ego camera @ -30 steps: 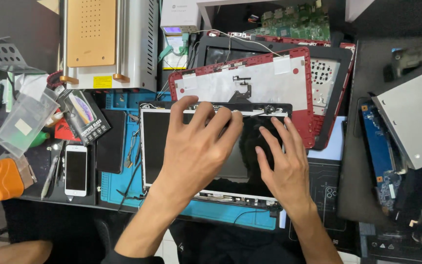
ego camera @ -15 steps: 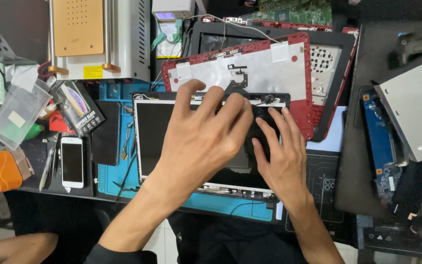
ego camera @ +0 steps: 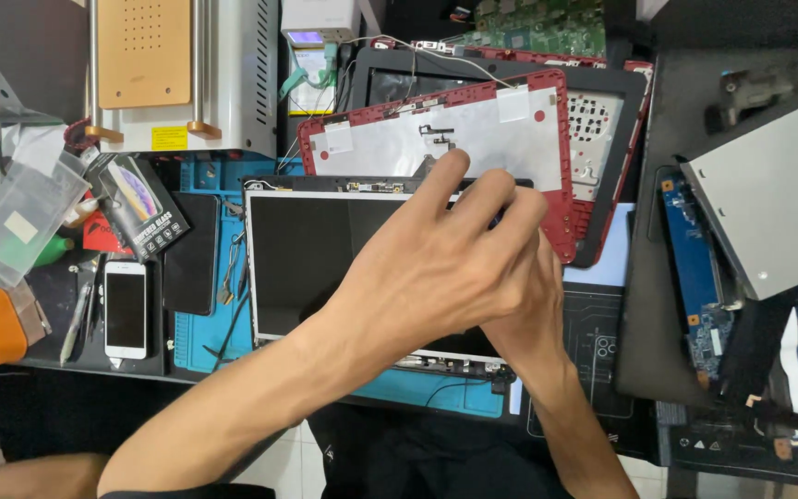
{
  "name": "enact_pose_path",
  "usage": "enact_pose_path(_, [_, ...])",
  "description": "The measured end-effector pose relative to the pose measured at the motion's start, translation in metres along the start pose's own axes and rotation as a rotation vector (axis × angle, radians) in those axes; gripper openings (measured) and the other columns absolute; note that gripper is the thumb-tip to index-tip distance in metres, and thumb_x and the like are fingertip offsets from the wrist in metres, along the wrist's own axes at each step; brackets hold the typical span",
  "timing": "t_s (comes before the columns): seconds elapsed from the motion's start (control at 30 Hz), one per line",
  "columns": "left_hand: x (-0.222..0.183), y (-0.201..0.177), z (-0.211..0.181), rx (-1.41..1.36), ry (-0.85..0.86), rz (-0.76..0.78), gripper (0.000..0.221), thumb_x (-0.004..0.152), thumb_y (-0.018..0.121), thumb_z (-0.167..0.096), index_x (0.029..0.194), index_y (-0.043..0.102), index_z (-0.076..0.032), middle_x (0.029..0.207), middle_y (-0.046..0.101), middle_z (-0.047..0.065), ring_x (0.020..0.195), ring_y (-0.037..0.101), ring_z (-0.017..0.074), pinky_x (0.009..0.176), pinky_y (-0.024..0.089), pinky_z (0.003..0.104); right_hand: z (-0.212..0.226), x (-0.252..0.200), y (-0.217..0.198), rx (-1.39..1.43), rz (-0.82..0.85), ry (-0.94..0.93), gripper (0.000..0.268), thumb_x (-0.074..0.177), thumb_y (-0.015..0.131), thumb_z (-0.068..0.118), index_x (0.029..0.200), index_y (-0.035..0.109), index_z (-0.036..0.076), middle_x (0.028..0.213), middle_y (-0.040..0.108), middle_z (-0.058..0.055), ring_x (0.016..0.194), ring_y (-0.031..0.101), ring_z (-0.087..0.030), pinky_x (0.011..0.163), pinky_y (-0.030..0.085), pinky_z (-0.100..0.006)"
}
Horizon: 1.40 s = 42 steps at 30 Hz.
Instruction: The person repairs a laptop screen assembly on a repair bench. They hold the screen panel, use a screwdriver to work on the bezel edge, reposition the panel, and repeatedly manipulate the frame and hinge area while working around the display.
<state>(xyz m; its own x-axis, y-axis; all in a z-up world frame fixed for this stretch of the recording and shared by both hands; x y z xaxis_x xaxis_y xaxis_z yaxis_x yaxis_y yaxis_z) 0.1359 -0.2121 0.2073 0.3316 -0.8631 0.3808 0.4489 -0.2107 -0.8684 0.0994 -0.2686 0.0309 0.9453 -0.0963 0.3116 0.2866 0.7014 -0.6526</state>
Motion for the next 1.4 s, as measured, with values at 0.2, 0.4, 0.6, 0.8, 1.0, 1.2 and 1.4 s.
enact_pose_path(0.2, [0.011, 0.022, -0.008, -0.031, 0.011, 0.227, 0.008, 0.074, 0.071, -0.013, 0.075, 0.068, -0.006, 0.083, 0.051, 0.004, 0.081, 0.056, 0.0197, 0.080, 0.049, 0.035, -0.005, 0.008, 0.002, 0.045, 0.080, 0.086, 0.049, 0.090, 0.076, 0.023, 0.132, 0.059, 0.003, 0.127, 0.064, -0.017, 0.119, 0.059, -0.040, 0.095, 0.046, -0.053])
enact_pose_path(0.4, [0.024, 0.036, -0.010, 0.049, -0.105, 0.426, 0.016, 0.069, 0.071, -0.015, 0.074, 0.068, -0.001, 0.083, 0.053, 0.006, 0.073, 0.058, 0.0172, 0.056, 0.050, 0.028, 0.005, 0.007, -0.015, 0.122, -0.036, -0.017, 0.052, 0.086, 0.076, 0.019, 0.130, 0.058, -0.002, 0.128, 0.064, -0.025, 0.120, 0.058, -0.043, 0.096, 0.045, -0.052])
enact_pose_path(0.6, [0.030, 0.037, -0.021, -0.112, 0.089, 0.268, 0.019, 0.067, 0.071, -0.013, 0.082, 0.071, -0.001, 0.091, 0.055, 0.006, 0.082, 0.063, 0.0185, 0.059, 0.055, 0.031, -0.001, 0.002, -0.015, 0.145, -0.086, -0.014, 0.044, 0.082, 0.073, 0.006, 0.125, 0.064, 0.001, 0.123, 0.069, -0.017, 0.124, 0.059, -0.040, 0.104, 0.046, -0.051])
enact_pose_path(0.8, [0.018, 0.051, -0.016, 0.172, -0.018, 0.571, 0.018, 0.076, 0.069, -0.006, 0.090, 0.070, 0.006, 0.095, 0.055, 0.014, 0.070, 0.063, 0.0132, 0.045, 0.052, 0.020, -0.021, -0.013, 0.004, -0.054, -0.058, -0.045, 0.044, 0.075, 0.078, 0.009, 0.115, 0.064, 0.000, 0.118, 0.066, -0.021, 0.118, 0.057, -0.043, 0.100, 0.044, -0.053])
enact_pose_path(1.0, [0.022, 0.043, -0.017, -0.006, -0.047, 0.250, 0.017, 0.080, 0.072, -0.010, 0.091, 0.070, 0.002, 0.096, 0.054, 0.009, 0.074, 0.065, 0.0169, 0.049, 0.057, 0.025, -0.003, -0.007, -0.008, -0.075, -0.106, -0.118, 0.049, 0.074, 0.078, 0.010, 0.119, 0.064, -0.002, 0.122, 0.064, -0.023, 0.120, 0.057, -0.044, 0.103, 0.044, -0.053])
enact_pose_path(1.2, [0.019, 0.040, -0.019, -0.099, -0.007, 0.107, 0.013, 0.073, 0.072, -0.012, 0.081, 0.072, -0.001, 0.098, 0.056, 0.010, 0.078, 0.067, 0.0199, 0.054, 0.058, 0.026, -0.013, -0.008, 0.002, -0.097, -0.029, -0.060, 0.042, 0.077, 0.083, 0.015, 0.113, 0.067, 0.001, 0.120, 0.066, -0.021, 0.118, 0.057, -0.043, 0.104, 0.043, -0.054])
enact_pose_path(1.4, [0.016, 0.060, -0.024, 0.073, 0.030, 0.255, 0.014, 0.076, 0.073, -0.012, 0.080, 0.073, 0.001, 0.101, 0.054, 0.008, 0.078, 0.062, 0.0132, 0.048, 0.054, 0.021, -0.002, 0.000, -0.012, -0.047, -0.093, -0.102, 0.045, 0.078, 0.081, 0.014, 0.119, 0.067, -0.001, 0.122, 0.067, -0.020, 0.125, 0.056, -0.041, 0.110, 0.040, -0.054])
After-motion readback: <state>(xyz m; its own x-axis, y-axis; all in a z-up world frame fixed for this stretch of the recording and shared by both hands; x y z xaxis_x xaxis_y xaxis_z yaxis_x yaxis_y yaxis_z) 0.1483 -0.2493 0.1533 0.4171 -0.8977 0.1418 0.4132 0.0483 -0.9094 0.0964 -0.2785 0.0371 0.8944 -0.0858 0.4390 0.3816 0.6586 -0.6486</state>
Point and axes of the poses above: each hand's wrist, its own x-axis towards the middle knuckle, its own y-axis out of the palm, z = x × y, the point moved 8 cm from there along x, towards the middle knuckle
